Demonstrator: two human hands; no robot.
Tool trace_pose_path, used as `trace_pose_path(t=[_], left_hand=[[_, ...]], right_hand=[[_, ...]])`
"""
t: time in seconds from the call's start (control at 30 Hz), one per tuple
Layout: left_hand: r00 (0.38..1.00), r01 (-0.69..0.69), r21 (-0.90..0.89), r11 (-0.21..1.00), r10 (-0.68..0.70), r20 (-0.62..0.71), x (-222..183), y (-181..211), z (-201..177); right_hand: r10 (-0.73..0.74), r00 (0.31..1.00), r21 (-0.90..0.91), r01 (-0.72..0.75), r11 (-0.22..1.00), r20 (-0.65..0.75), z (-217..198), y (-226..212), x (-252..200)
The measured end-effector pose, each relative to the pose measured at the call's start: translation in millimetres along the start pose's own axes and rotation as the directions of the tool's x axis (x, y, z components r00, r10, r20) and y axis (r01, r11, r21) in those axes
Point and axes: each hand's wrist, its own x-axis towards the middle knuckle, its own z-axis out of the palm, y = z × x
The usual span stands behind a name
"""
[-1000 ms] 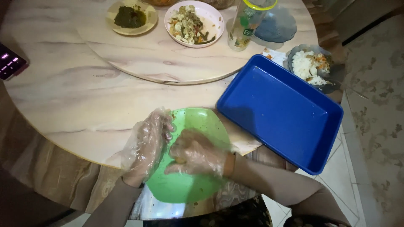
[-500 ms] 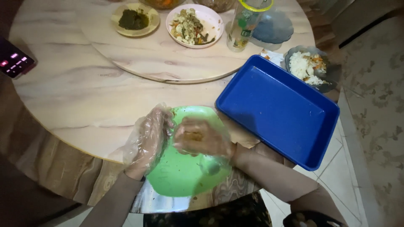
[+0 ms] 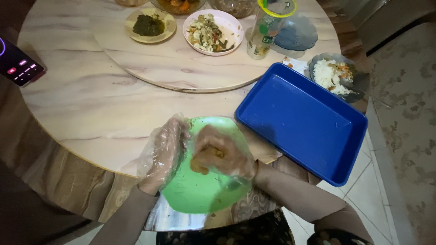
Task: Kneading and shaping a small ball of dough on a plate while wearing plastic gloves.
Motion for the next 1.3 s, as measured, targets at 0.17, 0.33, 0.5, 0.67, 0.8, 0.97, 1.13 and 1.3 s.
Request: trace_pose_path(t=[0.17,0.33,0.5,0.67,0.8,0.97,1.13,1.3], left_hand=[[0.999,-0.012,0.053,0.999,0.014,-0.03,12,-7,-1],[0.999,0.028,0.058,0.998,-0.026,-0.029,-2,7,3],[0.994,0.089,0.129,0.988,-0.08,-0.072,1,15,2],[0.995,0.094,0.213,0.972,-0.087,-0.043,-8,30,2],[0.999,0.014,0.349,0.937,-0.001,-0.038,-2,26,-3],[1.0,0.012,0.209,0.978,-0.013,0.003,5,13,-1],[0.99,0.129,-0.392,0.911,-0.096,0.103,-13,14,-3],[0.982,-0.19,0.0,0.982,0.19,-0.005,-5,7,1]], right_hand=[[0.097,0.979,-0.171,-0.066,0.983,0.179,-10,-20,8],[0.129,0.947,-0.551,0.059,0.832,0.296,-10,-37,22],[0.435,0.77,-0.785,0.135,0.604,0.467,4,-37,18],[0.427,0.786,-0.799,0.137,0.586,0.448,7,-6,6],[0.431,0.813,-0.787,0.053,0.615,0.392,5,12,-7],[0.154,0.984,-0.225,-0.132,0.965,0.087,-6,39,-23],[0.231,0.958,0.467,-0.286,0.837,0.172,-16,1,0],[-0.039,0.986,-0.057,0.049,0.997,0.162,-15,-27,18]])
